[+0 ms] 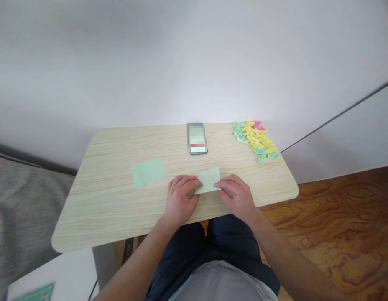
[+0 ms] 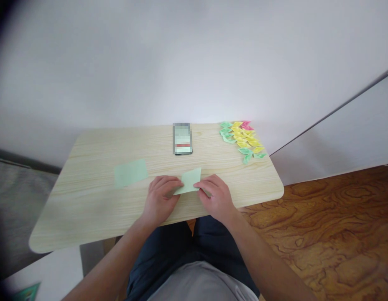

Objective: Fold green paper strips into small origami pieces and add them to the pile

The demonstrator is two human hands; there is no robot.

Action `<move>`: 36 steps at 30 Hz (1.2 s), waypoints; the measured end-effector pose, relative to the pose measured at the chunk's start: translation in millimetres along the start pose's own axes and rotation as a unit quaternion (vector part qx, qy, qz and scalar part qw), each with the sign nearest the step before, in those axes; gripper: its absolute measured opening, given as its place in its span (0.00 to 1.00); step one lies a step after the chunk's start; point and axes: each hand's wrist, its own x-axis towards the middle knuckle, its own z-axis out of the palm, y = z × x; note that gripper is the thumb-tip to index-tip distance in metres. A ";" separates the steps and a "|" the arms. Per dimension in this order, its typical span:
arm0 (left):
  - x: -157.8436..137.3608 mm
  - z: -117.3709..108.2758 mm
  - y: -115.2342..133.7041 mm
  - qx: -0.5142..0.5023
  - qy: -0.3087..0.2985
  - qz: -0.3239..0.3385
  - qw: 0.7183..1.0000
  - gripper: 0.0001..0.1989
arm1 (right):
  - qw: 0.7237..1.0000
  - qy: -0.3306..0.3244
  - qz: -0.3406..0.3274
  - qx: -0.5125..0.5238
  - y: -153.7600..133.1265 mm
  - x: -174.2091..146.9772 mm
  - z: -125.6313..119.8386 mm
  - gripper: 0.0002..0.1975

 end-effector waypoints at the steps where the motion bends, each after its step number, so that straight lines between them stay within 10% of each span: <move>1: -1.8 2.4 0.2 0.024 -0.019 0.009 1.000 0.17 | 1.000 -0.002 0.001 -0.010 5.1 -6.9 0.9 0.13; 13: -2.4 4.7 5.9 0.085 -0.084 0.065 0.991 0.08 | 0.993 -0.093 0.009 -0.077 27.5 -16.3 -8.9 0.16; 36: 19.2 9.8 16.0 0.066 -0.078 -0.126 0.987 0.23 | 0.988 -0.063 0.107 -0.096 33.9 15.9 3.6 0.02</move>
